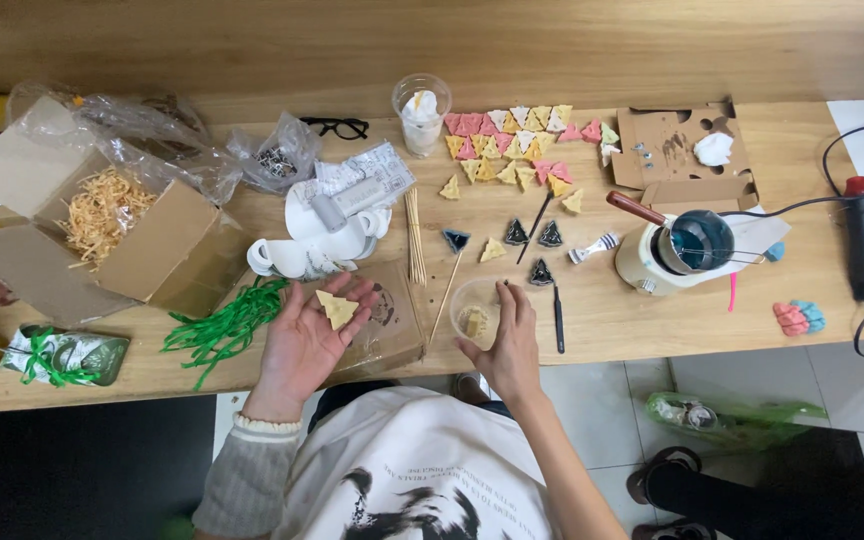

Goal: Decorating and labeling small triangular scented wax pieces at a production table.

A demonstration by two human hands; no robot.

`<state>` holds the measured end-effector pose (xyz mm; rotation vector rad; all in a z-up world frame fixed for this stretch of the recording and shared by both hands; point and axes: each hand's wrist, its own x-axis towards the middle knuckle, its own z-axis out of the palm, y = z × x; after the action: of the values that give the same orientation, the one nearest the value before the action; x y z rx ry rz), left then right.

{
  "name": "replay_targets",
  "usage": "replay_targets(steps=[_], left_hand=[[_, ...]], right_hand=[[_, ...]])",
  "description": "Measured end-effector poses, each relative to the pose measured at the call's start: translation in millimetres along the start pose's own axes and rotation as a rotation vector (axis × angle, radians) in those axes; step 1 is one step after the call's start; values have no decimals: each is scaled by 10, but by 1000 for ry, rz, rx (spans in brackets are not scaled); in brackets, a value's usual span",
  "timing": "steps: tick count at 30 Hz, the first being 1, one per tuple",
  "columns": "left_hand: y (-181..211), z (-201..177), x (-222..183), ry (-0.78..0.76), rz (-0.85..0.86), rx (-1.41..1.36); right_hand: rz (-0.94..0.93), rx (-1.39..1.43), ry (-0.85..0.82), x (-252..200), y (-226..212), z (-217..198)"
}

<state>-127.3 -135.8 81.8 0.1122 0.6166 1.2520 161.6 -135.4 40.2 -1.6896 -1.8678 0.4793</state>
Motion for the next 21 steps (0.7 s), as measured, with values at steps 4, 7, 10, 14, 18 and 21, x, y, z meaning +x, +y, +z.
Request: replay_targets(steps=[4,7,10,14,18,21], left_hand=[[-24,100,-9,16,-21,21],[-38,197,0,49,-38,44],[-30,289,29,80,-48,82],[-45,421,19,34,-66,118],[-78,594,69,-23,-93,157],[-91,686,77,-23,-66,208]], right_hand=[[25,89,22,-4,-96,-112],[-79,16,137,15,47,-215],[-43,39,358,183,660,-176],[304,27,234,678,1599,-81],[149,-456,-6,1147,1764,-184],[-27,-772,1,1247,2347,179]])
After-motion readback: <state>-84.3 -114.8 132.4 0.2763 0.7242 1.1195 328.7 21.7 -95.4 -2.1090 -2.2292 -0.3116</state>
